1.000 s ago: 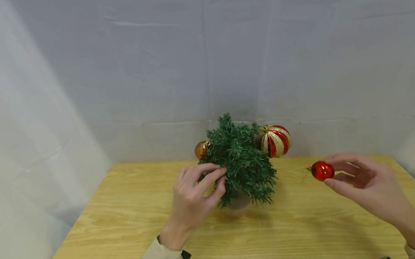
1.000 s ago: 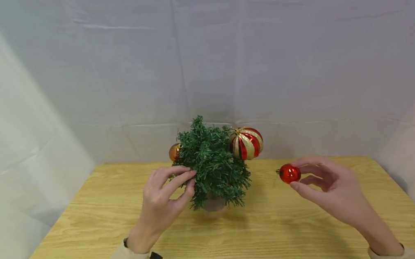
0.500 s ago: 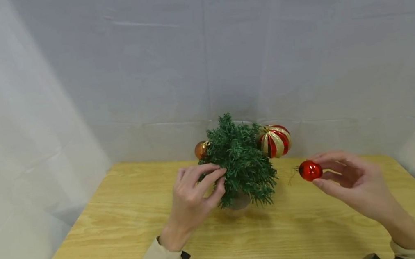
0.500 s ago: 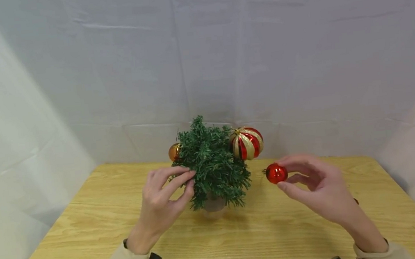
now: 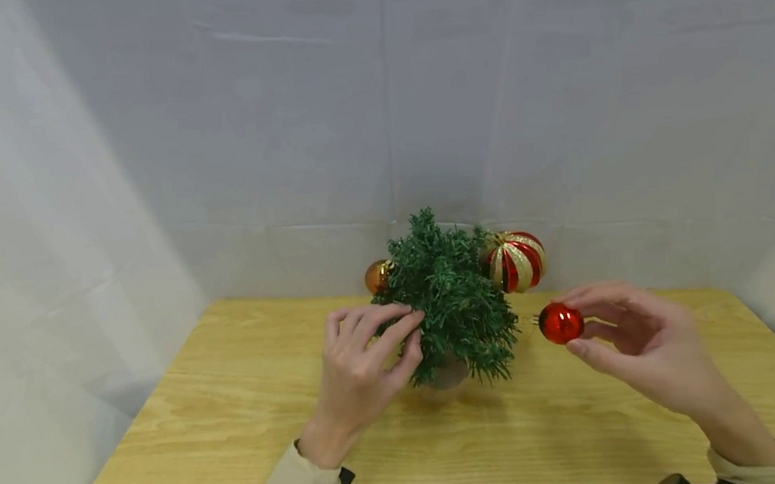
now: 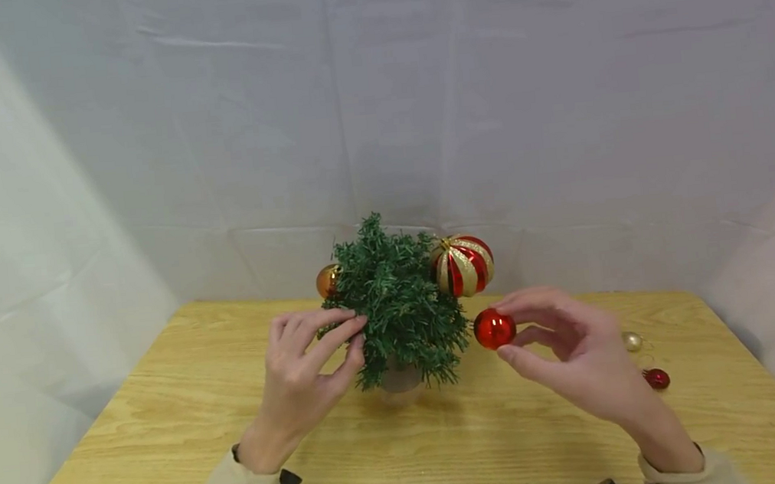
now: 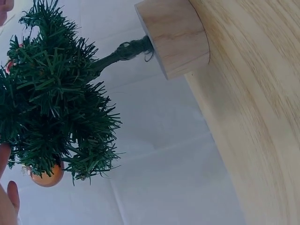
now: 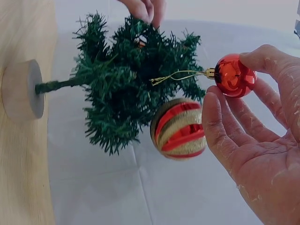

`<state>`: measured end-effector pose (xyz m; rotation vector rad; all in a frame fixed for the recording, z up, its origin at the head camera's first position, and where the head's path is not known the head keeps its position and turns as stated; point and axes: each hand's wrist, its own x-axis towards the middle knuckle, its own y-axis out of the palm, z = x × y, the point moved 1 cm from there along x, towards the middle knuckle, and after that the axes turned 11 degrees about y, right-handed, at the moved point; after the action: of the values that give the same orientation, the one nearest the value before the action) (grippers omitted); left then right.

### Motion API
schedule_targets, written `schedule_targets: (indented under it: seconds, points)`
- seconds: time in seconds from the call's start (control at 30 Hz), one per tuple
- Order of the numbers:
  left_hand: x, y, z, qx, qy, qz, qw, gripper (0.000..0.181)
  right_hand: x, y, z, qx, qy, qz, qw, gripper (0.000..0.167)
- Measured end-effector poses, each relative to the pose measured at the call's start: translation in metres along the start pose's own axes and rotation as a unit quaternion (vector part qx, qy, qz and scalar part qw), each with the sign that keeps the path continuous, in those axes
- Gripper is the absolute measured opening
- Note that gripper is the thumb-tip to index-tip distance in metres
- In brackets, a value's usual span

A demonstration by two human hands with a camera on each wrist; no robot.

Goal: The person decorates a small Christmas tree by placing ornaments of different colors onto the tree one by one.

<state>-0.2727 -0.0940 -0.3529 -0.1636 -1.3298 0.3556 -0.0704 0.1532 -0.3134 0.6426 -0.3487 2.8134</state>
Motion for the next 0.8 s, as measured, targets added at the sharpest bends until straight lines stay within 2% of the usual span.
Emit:
schedule_targets:
  seconds: [0.2,0.3,0.37,0.53,0.67,0.8]
  points:
    - [0.0,0.0,-0.001,0.006,0.002,-0.002,1.0,0.019,0.005,0.008,-0.001,0.021,-0.035,0.017,0.999,0.045]
    - [0.002,-0.001,-0.001,0.001,0.002,-0.009,1.0,0.019,0.006,0.013,-0.002,0.016,-0.028,0.02,0.9993,0.044]
    - [0.004,-0.002,-0.002,-0.005,0.006,-0.019,0.9998,0.019,0.006,0.015,-0.001,0.004,-0.007,0.018,0.9998,0.042]
    - [0.014,-0.004,-0.01,-0.034,0.015,-0.037,0.9986,0.019,0.007,0.019,0.002,-0.012,0.025,0.019,0.9994,0.04]
    - [0.022,-0.005,-0.019,-0.069,0.015,-0.027,0.9971,0.019,0.008,0.023,0.002,-0.005,0.013,0.034,0.9993,0.04]
    - [0.028,-0.004,-0.027,-0.104,0.001,-0.012,0.9945,0.019,0.009,0.026,0.002,0.005,-0.005,0.056,0.9984,0.037]
